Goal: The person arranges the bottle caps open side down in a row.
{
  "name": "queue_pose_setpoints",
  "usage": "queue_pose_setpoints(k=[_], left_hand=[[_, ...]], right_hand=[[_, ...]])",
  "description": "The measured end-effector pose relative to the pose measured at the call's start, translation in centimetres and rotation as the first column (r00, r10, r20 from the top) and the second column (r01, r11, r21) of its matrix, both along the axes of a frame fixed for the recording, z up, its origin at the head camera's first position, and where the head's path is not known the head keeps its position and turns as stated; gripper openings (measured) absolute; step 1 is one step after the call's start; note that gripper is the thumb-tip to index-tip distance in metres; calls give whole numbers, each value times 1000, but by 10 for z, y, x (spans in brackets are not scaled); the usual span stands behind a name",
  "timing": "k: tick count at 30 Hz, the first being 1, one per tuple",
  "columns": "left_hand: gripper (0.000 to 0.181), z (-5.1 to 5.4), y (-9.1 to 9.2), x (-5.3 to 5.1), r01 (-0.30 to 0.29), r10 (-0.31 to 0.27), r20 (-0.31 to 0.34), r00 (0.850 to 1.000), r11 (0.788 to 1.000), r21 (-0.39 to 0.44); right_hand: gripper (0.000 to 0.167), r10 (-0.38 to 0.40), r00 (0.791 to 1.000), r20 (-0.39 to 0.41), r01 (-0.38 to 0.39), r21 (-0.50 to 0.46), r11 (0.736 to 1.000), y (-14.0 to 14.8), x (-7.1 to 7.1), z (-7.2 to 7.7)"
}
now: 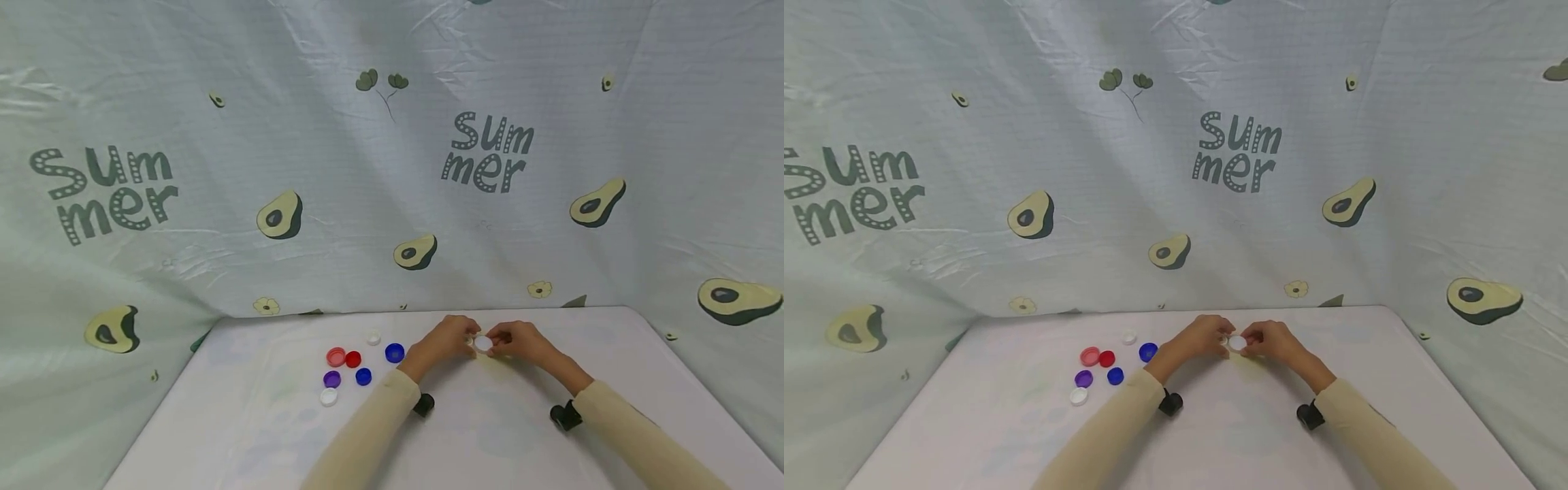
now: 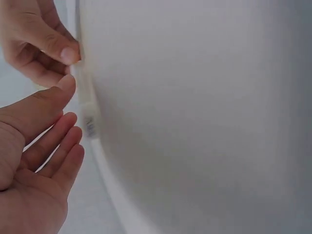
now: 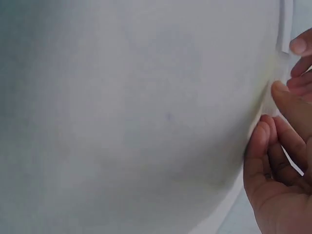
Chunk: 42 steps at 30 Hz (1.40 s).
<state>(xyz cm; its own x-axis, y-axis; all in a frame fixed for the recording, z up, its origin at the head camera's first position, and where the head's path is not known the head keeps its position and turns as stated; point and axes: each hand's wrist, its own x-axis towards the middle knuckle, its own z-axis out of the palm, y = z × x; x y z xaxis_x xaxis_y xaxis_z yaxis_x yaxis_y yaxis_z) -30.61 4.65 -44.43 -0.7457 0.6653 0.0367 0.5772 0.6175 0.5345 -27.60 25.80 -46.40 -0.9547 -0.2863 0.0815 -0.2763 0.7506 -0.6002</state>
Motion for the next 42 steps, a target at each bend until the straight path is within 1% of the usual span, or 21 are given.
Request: queue_pose_setpoints(k=[3, 5, 8, 12, 15, 17, 19, 22, 27, 29, 31, 33, 36, 39, 42], left_hand=[[41, 10, -20, 6, 20, -20, -14, 1000, 999, 31], [39, 16, -37, 11, 35, -34, -18, 999, 997, 62], [38, 22, -65, 15, 40, -38, -17, 999, 995, 96], [37, 24, -101, 19, 12, -11, -12, 1000, 992, 128], [35, 22, -121, 23, -5, 10, -34, 999, 990, 143], [34, 19, -130, 27, -21, 28, -43, 999, 988, 152], [33, 16, -137, 31, -50, 58, -45, 997, 987, 155], [34, 10, -143, 37, -115, 119, -20, 993, 981, 158], [35, 3, -148, 44, -219, 222, -3, 975, 965, 145], [36, 2, -149, 44, -254, 257, 0, 966, 956, 146], [37, 2, -151, 45, -276, 279, 3, 960, 949, 152], [38, 3, -153, 44, -284, 286, 9, 958, 946, 153], [40, 5, -154, 42, -276, 276, 26, 961, 948, 158], [41, 5, -155, 42, -270, 265, 56, 963, 950, 156], [42, 4, -156, 40, -279, 268, 89, 959, 947, 157]], right_hand=[[35, 9, 1000, 23, -10, 48, 999, -1, 0, 8], [35, 5, 1000, 15, -6, 70, 998, -2, 2, 13], [28, 15, 998, -59, -12, 59, 998, -7, 8, 18], [21, 70, 982, -176, -73, -9, 997, -22, 18, 23], [18, 111, 976, -189, -121, -44, 992, -37, 24, 26], [18, 125, 977, -174, -137, -62, 989, -47, 27, 26], [18, 133, 978, -158, -146, -78, 986, -57, 29, 25], [18, 148, 979, -139, -162, -94, 982, -70, 30, 22], [18, 200, 972, -127, -214, -107, 971, -91, 26, 16], [18, 229, 965, -123, -245, -127, 961, -98, 23, 14], [19, 262, 958, -118, -278, -151, 949, -106, 20, 12], [20, 288, 952, -104, -303, -181, 936, -112, 16, 10], [22, 305, 949, -84, -316, -199, 928, -122, 9, 6], [26, 292, 954, -68, -300, -199, 933, -132, 4, 0], [31, 261, 964, -56, -267, -193, 944, -141, -2, -5]])
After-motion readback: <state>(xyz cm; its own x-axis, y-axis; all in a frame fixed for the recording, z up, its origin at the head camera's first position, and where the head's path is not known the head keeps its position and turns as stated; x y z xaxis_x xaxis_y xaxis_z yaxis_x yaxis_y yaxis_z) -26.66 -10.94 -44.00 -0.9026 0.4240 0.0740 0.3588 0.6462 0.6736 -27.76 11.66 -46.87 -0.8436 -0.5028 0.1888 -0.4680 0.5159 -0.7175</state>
